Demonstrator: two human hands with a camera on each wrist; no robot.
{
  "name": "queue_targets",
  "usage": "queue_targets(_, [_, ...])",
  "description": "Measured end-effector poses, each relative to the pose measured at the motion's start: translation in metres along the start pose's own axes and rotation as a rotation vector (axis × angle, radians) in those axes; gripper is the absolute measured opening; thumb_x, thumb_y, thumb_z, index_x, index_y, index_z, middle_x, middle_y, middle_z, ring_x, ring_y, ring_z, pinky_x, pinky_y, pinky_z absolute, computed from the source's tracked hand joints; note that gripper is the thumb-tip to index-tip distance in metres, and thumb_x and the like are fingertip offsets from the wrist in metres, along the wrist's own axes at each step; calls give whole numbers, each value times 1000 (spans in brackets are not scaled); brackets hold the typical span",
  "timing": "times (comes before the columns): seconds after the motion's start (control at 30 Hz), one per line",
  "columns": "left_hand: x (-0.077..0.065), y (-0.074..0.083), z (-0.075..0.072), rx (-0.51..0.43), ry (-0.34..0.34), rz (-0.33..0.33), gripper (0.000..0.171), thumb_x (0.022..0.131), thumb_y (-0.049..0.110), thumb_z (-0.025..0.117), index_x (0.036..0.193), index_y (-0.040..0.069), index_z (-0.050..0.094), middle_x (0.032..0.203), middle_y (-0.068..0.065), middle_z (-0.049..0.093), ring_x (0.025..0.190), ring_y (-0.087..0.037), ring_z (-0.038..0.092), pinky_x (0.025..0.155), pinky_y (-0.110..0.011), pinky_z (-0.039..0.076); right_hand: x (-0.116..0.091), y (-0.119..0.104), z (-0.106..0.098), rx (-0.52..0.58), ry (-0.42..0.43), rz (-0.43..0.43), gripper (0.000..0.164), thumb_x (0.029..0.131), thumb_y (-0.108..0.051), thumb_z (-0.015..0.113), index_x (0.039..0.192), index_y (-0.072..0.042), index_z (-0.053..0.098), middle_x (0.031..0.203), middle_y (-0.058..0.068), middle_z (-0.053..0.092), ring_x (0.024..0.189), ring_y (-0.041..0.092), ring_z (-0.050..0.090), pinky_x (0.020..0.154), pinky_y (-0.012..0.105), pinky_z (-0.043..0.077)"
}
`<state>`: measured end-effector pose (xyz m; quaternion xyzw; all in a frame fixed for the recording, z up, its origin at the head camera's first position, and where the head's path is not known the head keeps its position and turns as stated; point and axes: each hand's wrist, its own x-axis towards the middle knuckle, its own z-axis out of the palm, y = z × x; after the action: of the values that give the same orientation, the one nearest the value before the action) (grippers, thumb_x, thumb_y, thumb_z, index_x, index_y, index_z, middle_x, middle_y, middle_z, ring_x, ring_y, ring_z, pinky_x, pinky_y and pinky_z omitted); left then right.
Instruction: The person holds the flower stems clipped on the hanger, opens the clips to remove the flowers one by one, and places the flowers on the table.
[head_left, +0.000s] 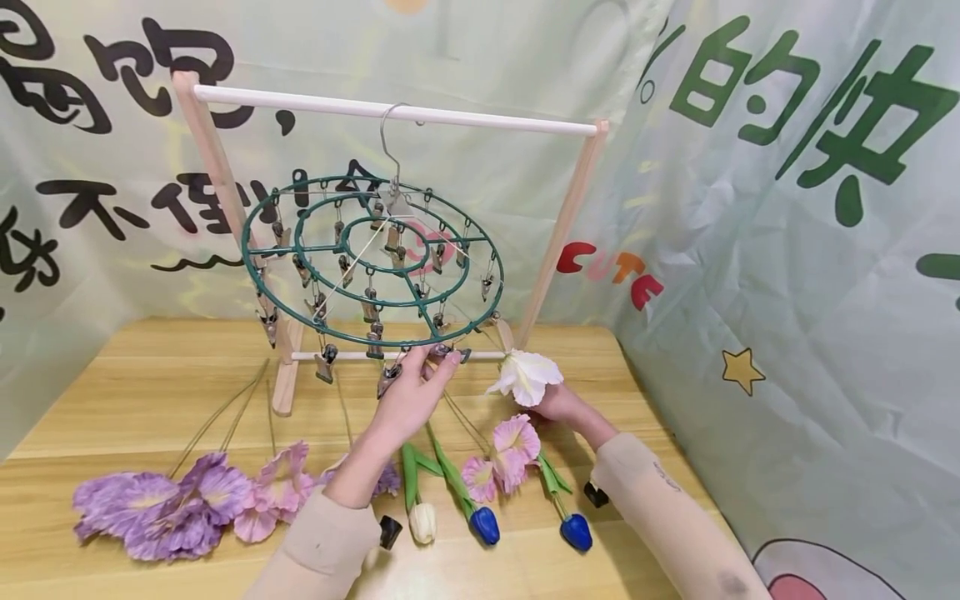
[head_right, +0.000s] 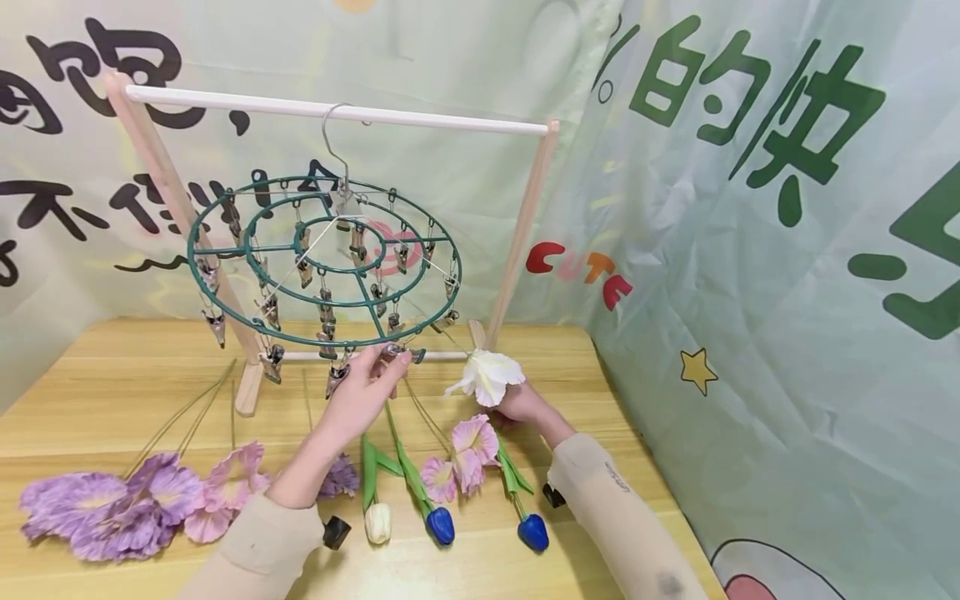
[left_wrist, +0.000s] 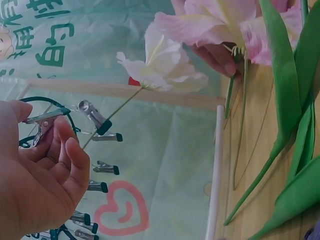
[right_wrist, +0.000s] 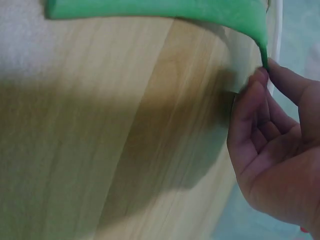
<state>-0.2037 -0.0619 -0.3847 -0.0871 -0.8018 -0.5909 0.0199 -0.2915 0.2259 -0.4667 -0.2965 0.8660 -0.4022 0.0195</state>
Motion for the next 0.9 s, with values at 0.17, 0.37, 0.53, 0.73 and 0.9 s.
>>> queue_targets(0.17, [3, 2, 5, -43, 21, 14, 57, 101, 60, 59, 132, 13, 58, 100, -5, 53, 86, -22, 51, 70, -35, 43, -3, -7, 2, 64, -18, 266, 18, 89, 0, 75, 95, 8, 60, 68, 6, 55, 52, 9, 48, 48, 23, 41])
queue_targets(0.37, [9, 6, 9, -87, 35, -16, 54, 96, 70, 59, 108, 17, 59, 86, -1, 49, 74, -21, 46, 67, -34, 40, -7, -10, 0, 91, -53, 349, 31, 97, -6, 68, 70, -4, 53, 53, -5, 44, 46, 13, 43, 46, 23, 36])
queue_targets(0.53, [15, 10, 14, -78, 43, 20, 44, 99, 66, 57, 118, 26, 61, 85, 0, 50, 73, -20, 46, 64, -33, 39, -19, -7, -9, 86, 30, 424, 27, 98, -14, 70, 77, -3, 59, 57, 6, 53, 48, 14, 48, 48, 26, 41])
queue_targets(0.73, [20, 13, 21, -20, 18, -22, 56, 99, 75, 45, 129, 29, 57, 102, -3, 65, 99, -27, 64, 78, -47, 51, -37, -8, -29, 148, 141, 471, 25, 101, -14, 65, 99, 11, 65, 77, 21, 66, 57, 15, 54, 53, 27, 46])
queue_targets(0.9, [17, 10, 29, -7, -37, -42, 70, 98, 78, 39, 136, 20, 52, 117, -10, 65, 109, -35, 63, 87, -51, 53, -47, -18, -51, 236, 276, 489, 34, 102, -16, 66, 122, 11, 65, 84, 11, 67, 64, 12, 57, 57, 25, 51])
